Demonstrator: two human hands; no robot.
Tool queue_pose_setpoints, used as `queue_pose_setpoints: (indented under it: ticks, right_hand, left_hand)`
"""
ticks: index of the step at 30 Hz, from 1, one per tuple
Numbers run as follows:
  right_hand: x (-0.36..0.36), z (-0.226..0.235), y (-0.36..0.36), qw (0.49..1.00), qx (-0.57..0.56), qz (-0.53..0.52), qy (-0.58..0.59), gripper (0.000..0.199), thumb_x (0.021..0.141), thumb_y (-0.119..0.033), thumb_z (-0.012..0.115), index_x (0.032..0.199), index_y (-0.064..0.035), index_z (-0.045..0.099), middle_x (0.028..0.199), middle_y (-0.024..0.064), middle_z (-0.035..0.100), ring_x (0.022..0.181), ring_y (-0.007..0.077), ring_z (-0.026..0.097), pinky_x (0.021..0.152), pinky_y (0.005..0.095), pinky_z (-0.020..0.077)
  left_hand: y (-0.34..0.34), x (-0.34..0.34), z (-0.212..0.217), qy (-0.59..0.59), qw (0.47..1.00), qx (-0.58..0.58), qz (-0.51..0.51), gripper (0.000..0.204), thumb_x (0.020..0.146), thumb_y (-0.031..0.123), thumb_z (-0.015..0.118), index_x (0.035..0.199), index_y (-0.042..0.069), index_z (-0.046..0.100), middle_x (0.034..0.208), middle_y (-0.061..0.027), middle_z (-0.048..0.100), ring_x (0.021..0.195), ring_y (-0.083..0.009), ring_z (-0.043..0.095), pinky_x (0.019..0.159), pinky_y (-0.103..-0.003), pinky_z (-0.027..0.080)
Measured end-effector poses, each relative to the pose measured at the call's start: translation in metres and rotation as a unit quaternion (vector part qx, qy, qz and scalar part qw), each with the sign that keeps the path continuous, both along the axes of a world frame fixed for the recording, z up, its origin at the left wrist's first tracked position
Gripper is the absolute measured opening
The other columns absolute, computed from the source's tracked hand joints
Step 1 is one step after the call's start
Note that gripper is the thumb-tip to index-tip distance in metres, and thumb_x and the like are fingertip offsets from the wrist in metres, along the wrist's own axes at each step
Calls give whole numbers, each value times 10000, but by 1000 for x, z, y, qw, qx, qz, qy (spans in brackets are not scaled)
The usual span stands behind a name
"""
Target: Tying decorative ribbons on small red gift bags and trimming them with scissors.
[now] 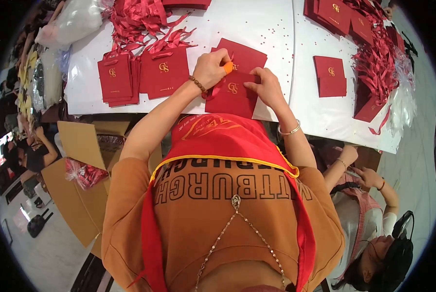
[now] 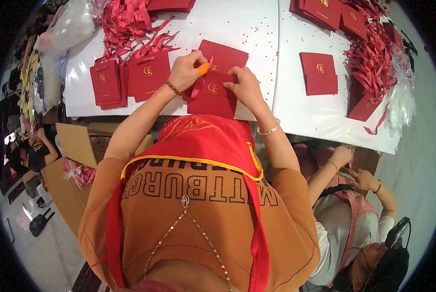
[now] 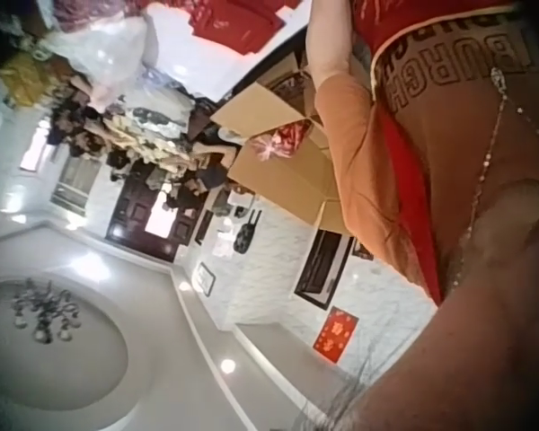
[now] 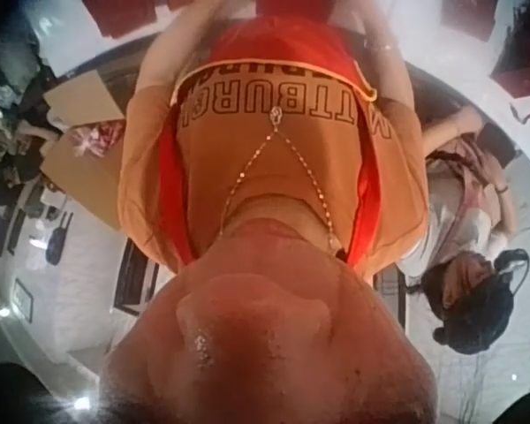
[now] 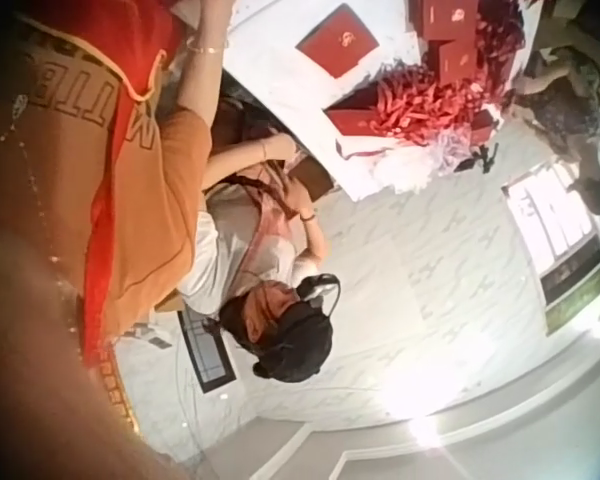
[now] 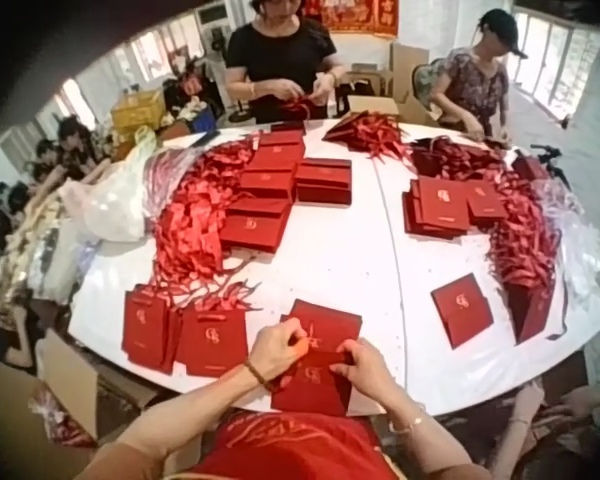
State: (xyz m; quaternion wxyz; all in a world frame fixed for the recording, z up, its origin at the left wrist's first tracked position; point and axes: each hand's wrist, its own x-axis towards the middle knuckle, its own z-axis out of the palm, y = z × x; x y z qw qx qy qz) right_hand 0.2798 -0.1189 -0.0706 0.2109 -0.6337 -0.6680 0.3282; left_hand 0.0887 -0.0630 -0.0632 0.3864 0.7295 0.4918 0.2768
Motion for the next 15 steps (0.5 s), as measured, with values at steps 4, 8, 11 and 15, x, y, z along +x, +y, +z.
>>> queue_pose_setpoints:
  ticks: [4,8,11,15]
  right_hand:
    - [-3,8,8,993,-88,-26,79,299,693,-111,706,935,-2,569,724,136,580,666,218,574,618,307,467]
    - [-9,2,9,970,-151,-58,184,266,721,-86,686,939,17,574,730,117,608,593,165,577,549,286,462]
    - [-10,2,7,974,-129,-44,181,262,731,-77,675,954,19,578,746,115,610,584,155,577,533,280,462]
    - [-13,7,5,973,-126,-55,188,272,734,-79,667,978,11,585,799,132,615,621,172,594,567,294,470]
  left_hand:
    - [-22,6,2,-115,976,-182,-4,116,731,105,605,803,19,575,677,-121,615,600,-236,608,540,-307,466]
    - [-29,16,-11,10,995,-98,1,120,763,58,596,852,-22,582,726,-84,632,642,-117,590,576,-252,462]
    - [-29,17,-12,-2,995,-101,22,139,763,61,599,880,-13,599,734,-92,638,652,-133,600,583,-258,468]
    - [-30,13,-17,-63,980,-174,72,131,734,109,608,843,37,628,764,-139,643,699,-275,623,657,-343,488]
